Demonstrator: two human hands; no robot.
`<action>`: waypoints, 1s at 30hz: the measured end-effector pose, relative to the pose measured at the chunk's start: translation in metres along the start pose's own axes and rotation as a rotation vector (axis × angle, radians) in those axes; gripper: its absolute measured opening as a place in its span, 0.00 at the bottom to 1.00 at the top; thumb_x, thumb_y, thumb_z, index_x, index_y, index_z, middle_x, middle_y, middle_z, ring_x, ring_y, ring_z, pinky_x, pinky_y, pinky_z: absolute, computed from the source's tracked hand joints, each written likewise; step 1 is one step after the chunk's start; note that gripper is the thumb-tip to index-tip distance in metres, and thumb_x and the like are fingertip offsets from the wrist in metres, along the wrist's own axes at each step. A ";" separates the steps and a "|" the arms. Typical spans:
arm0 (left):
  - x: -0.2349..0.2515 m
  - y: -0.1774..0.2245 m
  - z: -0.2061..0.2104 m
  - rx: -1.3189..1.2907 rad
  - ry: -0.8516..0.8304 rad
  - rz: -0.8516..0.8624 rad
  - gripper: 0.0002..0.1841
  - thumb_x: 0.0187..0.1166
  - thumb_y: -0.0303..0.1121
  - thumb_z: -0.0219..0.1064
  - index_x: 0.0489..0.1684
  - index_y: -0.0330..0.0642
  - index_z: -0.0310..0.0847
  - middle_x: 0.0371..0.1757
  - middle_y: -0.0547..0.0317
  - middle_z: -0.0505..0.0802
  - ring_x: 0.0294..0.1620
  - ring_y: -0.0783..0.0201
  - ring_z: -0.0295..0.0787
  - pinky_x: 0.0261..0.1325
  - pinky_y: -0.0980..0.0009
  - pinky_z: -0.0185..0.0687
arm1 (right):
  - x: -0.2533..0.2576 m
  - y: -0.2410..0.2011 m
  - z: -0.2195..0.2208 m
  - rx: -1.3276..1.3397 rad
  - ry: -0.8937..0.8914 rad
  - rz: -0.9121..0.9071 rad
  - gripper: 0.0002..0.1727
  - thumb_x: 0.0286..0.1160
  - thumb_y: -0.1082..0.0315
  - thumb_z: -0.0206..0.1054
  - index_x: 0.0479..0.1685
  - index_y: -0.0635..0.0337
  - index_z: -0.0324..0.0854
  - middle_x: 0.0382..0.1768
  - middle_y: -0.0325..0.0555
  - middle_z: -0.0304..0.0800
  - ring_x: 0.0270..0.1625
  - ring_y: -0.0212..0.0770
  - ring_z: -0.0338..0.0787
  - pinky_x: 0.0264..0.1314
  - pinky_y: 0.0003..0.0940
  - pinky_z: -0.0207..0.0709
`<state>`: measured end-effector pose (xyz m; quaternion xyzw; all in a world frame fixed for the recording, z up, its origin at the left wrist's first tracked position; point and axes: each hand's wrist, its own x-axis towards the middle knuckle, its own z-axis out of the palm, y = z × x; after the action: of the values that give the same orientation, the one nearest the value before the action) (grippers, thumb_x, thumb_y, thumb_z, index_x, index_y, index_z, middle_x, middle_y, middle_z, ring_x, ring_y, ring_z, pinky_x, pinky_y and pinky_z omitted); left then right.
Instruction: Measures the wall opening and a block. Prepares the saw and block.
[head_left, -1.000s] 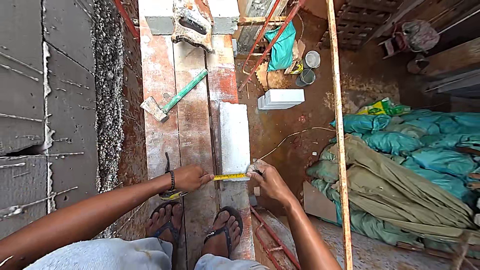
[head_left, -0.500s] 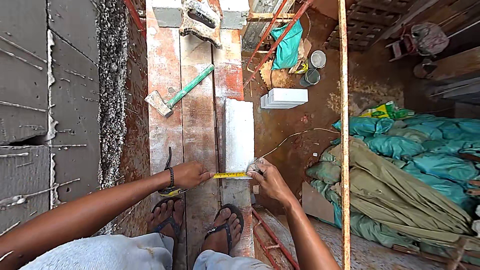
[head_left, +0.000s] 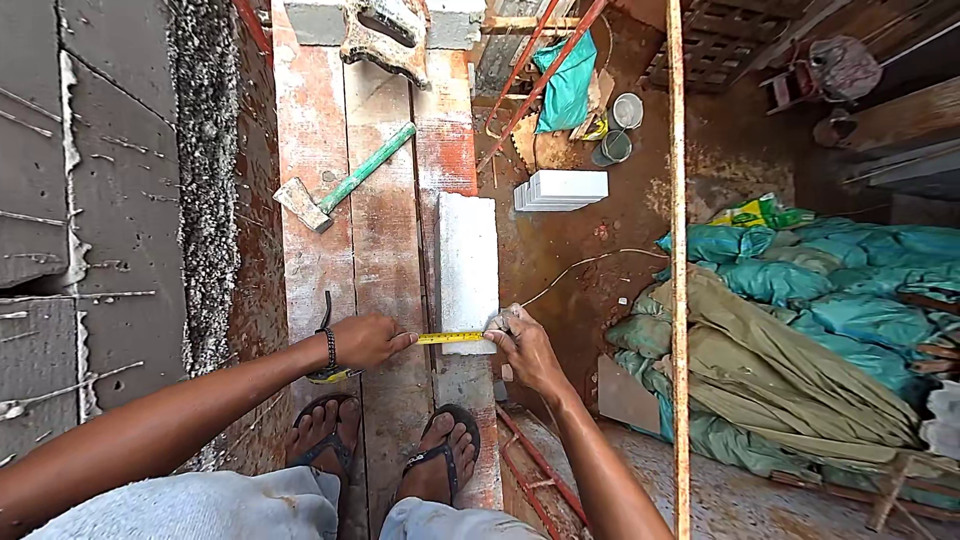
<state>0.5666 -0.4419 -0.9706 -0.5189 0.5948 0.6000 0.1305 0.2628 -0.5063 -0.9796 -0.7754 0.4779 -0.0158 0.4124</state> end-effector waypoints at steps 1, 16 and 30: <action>-0.001 0.002 -0.005 -0.007 0.027 0.011 0.31 0.95 0.54 0.40 0.33 0.39 0.80 0.25 0.52 0.79 0.31 0.52 0.79 0.39 0.48 0.73 | 0.005 -0.002 -0.001 0.025 0.055 0.001 0.15 0.81 0.57 0.68 0.39 0.60 0.89 0.43 0.48 0.87 0.49 0.41 0.87 0.57 0.41 0.81; -0.010 -0.021 -0.021 -0.508 0.334 0.354 0.54 0.75 0.58 0.67 0.95 0.39 0.38 0.44 0.54 0.90 0.34 0.67 0.85 0.41 0.65 0.85 | 0.075 -0.076 -0.014 0.366 0.106 -0.126 0.09 0.73 0.62 0.76 0.43 0.58 0.94 0.40 0.37 0.97 0.44 0.27 0.93 0.53 0.29 0.87; 0.052 -0.037 -0.065 0.061 0.779 -0.195 0.39 0.84 0.57 0.62 0.83 0.32 0.65 0.79 0.36 0.77 0.77 0.41 0.77 0.77 0.52 0.75 | 0.370 -0.180 -0.036 -0.602 0.184 -0.354 0.34 0.82 0.68 0.64 0.87 0.67 0.62 0.78 0.67 0.74 0.81 0.65 0.74 0.78 0.54 0.74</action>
<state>0.6035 -0.5119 -1.0168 -0.7575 0.5651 0.3252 -0.0330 0.5800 -0.7712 -0.9749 -0.9281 0.3548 -0.0152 0.1119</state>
